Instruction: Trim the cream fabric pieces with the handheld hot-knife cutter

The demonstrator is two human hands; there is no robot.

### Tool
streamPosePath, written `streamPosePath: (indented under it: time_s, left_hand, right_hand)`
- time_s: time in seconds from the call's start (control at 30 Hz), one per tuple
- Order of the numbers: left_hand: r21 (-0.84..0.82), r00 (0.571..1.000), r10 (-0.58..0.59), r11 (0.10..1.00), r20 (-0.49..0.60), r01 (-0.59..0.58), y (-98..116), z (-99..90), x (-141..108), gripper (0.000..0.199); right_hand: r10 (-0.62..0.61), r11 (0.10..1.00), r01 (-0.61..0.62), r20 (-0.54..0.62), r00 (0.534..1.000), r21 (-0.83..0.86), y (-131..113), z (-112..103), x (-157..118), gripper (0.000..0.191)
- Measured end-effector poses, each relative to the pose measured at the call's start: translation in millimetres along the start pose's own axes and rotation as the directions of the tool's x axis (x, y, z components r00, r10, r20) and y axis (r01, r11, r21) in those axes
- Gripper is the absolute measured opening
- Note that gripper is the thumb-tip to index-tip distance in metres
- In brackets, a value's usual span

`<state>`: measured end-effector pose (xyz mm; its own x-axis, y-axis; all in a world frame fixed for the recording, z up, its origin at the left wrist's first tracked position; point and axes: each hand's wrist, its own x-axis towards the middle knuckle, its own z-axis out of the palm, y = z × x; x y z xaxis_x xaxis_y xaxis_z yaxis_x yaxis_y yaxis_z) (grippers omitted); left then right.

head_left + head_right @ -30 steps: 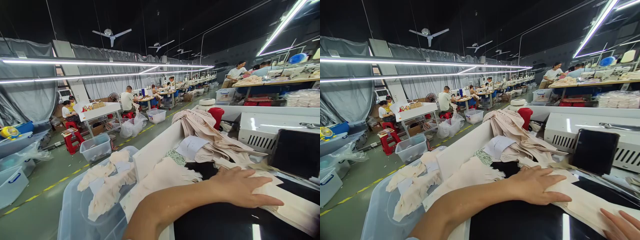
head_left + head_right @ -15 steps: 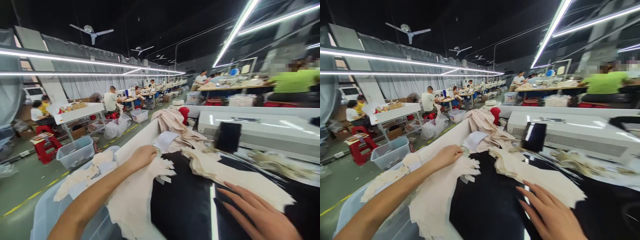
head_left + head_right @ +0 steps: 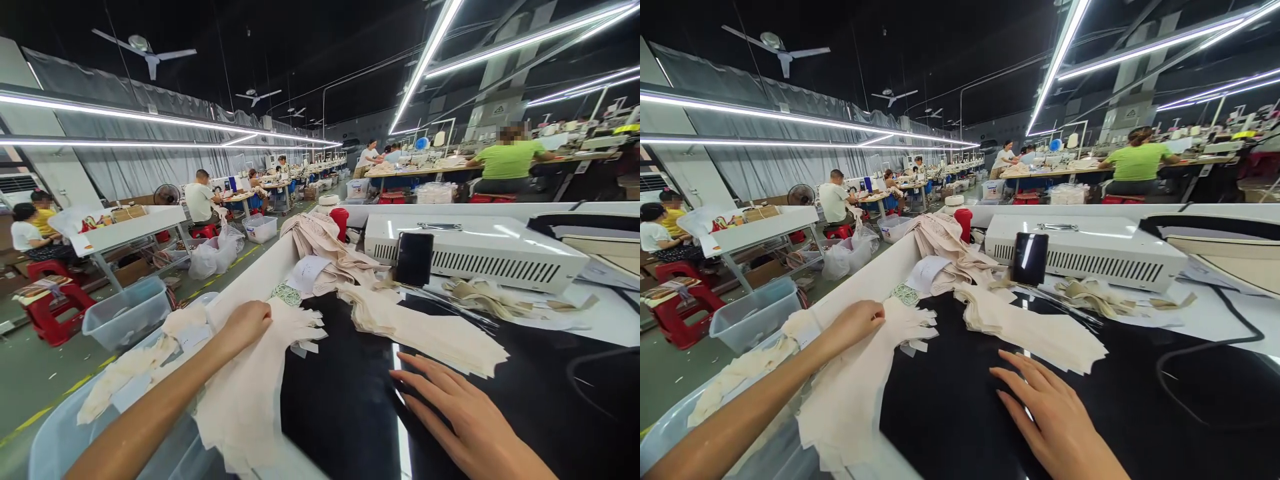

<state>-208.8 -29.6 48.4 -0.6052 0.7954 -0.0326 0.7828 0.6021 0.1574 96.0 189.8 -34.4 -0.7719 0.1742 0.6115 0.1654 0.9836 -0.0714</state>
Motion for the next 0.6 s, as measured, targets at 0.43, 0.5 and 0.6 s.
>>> streamPosePath:
  time_s: [0.43,0.5,0.6]
  left_hand:
    - [-0.019,0.994,-0.081,0.997,-0.070,0.080,7,12.5,11,0.034]
    - [-0.043,0.992,-0.072,0.997,-0.101,0.068,9,10.1,7,0.034]
    - [-0.102,0.986,-0.042,0.994,-0.161,0.026,14,3.0,-1,0.030]
  right_hand:
    - [0.026,0.997,-0.026,-0.003,1.000,0.070,-16,-3,-3,0.039]
    - [0.062,0.989,-0.064,0.016,0.998,0.133,-15,1,-6,0.037]
    - [0.164,0.946,-0.171,0.051,0.985,0.276,-20,5,-8,0.037]
